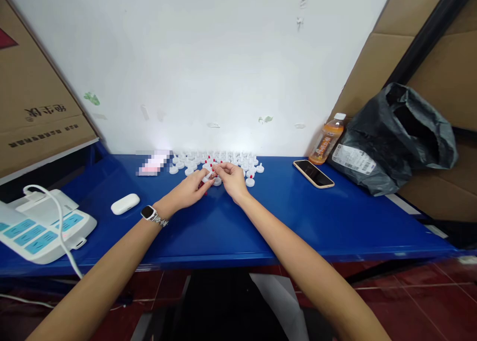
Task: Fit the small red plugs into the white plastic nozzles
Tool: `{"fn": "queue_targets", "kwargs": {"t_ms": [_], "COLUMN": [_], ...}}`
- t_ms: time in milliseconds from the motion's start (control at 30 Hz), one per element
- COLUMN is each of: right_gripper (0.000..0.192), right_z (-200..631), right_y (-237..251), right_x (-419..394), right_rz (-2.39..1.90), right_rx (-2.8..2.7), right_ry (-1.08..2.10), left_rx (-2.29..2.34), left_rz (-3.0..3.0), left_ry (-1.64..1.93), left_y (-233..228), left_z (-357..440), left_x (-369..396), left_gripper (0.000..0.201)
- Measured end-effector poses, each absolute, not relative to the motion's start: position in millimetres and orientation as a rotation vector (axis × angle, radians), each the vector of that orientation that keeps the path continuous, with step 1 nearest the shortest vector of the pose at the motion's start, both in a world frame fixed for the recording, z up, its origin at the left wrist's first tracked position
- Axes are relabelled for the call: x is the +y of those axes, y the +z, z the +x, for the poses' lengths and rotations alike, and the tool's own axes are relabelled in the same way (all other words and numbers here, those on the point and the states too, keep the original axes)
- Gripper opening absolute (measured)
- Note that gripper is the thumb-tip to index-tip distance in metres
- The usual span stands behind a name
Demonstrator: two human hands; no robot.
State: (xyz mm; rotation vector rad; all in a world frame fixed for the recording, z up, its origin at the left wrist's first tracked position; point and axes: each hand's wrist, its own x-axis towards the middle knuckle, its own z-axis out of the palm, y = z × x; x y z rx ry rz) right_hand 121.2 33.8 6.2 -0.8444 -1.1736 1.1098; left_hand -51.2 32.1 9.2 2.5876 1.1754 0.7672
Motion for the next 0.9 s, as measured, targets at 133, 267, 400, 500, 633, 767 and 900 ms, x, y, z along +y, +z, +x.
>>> {"fn": "queue_targets", "kwargs": {"t_ms": [133, 267, 400, 500, 633, 767, 900], "right_gripper": [0.039, 0.038, 0.035, 0.037, 0.034, 0.033, 0.022], "right_z": [120.1, 115.7, 112.8, 113.3, 112.9, 117.1, 132.6], "right_y": [4.8, 0.3, -0.8, 0.4, 2.2, 4.9, 8.1], "right_x": [33.1, 30.0, 23.3, 20.3, 23.5, 29.8, 27.4], "right_rz": [-0.837, -0.838, -0.871, -0.912, -0.914, -0.876, -0.923], "right_rx": [-1.220, -1.317, -1.411, -1.475, -1.491, -1.420, -1.633], "right_ry": [1.111, 0.977, 0.792, 0.740, 0.753, 0.828, 0.786], "left_rx": [1.155, 1.137, 1.132, 1.151, 1.083, 1.054, 1.093], "left_rz": [2.589, 2.566, 2.553, 2.536, 2.480, 2.409, 2.337], "left_ry": [0.758, 0.773, 0.799, 0.797, 0.861, 0.907, 0.892], "left_y": [8.3, 7.6, 5.1, 4.7, 8.9, 13.7, 15.0], "left_z": [-51.1, -50.9, -51.7, -51.5, -47.1, -45.7, -62.0], "left_x": [32.2, 31.1, 32.3, 33.4, 31.4, 27.6, 34.7], "left_gripper": [0.027, 0.025, 0.025, 0.027, 0.027, 0.029, 0.043]}}
